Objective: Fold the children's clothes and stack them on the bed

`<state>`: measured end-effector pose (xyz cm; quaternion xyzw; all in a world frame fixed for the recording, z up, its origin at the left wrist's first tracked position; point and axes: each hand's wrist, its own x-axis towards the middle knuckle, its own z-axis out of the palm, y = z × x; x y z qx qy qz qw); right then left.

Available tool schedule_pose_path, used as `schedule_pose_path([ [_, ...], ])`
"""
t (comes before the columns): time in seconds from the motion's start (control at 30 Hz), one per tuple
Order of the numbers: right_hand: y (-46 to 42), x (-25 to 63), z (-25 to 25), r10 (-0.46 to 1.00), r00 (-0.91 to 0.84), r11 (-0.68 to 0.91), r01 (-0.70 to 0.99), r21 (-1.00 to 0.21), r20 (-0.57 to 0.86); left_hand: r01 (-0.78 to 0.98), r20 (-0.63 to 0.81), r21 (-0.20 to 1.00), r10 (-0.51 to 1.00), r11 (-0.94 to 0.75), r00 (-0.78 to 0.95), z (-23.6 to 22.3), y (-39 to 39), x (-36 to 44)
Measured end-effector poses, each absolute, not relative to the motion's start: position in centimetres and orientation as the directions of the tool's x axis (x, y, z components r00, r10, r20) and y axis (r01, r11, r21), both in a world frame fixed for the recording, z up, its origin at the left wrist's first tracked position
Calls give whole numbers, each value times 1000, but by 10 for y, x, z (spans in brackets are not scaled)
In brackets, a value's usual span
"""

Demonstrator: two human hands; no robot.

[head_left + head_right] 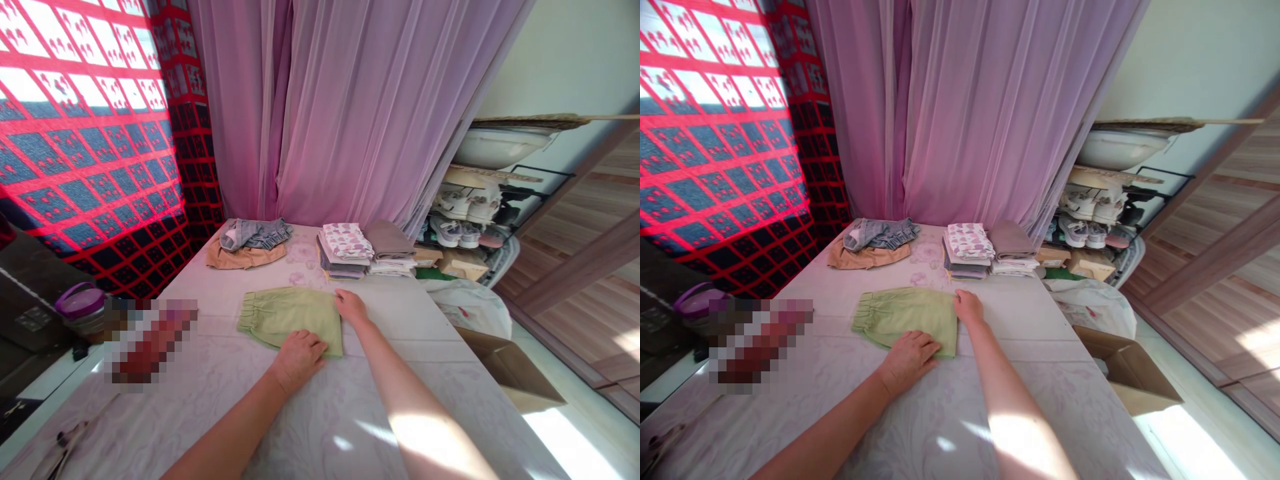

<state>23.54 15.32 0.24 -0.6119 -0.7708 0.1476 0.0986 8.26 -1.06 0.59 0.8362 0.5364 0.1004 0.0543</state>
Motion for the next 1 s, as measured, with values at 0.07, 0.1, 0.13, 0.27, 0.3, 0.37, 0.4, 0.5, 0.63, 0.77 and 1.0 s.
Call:
schedule_pose_path([
  [0.07, 163, 234, 9, 963, -254, 210, 916, -342, -89, 895, 39, 143, 906, -422, 420, 10, -5, 89],
  [0.1, 167, 233, 12, 958, -260, 206, 917, -342, -118, 895, 17, 116, 901, -432, 433, 11, -4, 90],
  [0.13, 171, 232, 15, 954, -263, 201, 918, -343, -145, 892, 1, 92, 896, -443, 445, 11, -2, 91],
  [0.27, 178, 226, 26, 939, -265, 172, 914, -367, -220, 895, -7, 53, 896, -443, 444, 12, -3, 93],
  [0.3, 179, 225, 29, 937, -265, 165, 910, -380, -227, 899, -10, 54, 900, -435, 436, 12, -3, 94],
  [0.37, 177, 224, 32, 940, -257, 145, 898, -416, -226, 910, -24, 73, 911, -408, 411, 13, -4, 96],
  [0.4, 175, 224, 33, 942, -250, 131, 889, -438, -226, 919, -32, 92, 921, -385, 389, 14, -4, 98],
  [0.5, 170, 225, 38, 938, -234, 70, 849, -524, -254, 942, -37, 148, 951, -300, 308, 18, -6, 100],
  [0.63, 165, 217, 53, 923, -242, -12, 759, -651, -300, 923, 80, 342, 984, -176, 158, 18, -15, 93],
  [0.77, 166, 191, 77, 915, -274, -31, 683, -729, -296, 675, 218, 735, 963, -57, -157, 7, -25, 84],
  [1.0, 169, 108, 89, 886, -384, 82, 682, -726, -260, 142, 102, 989, 911, -49, -400, -17, -31, 63],
])
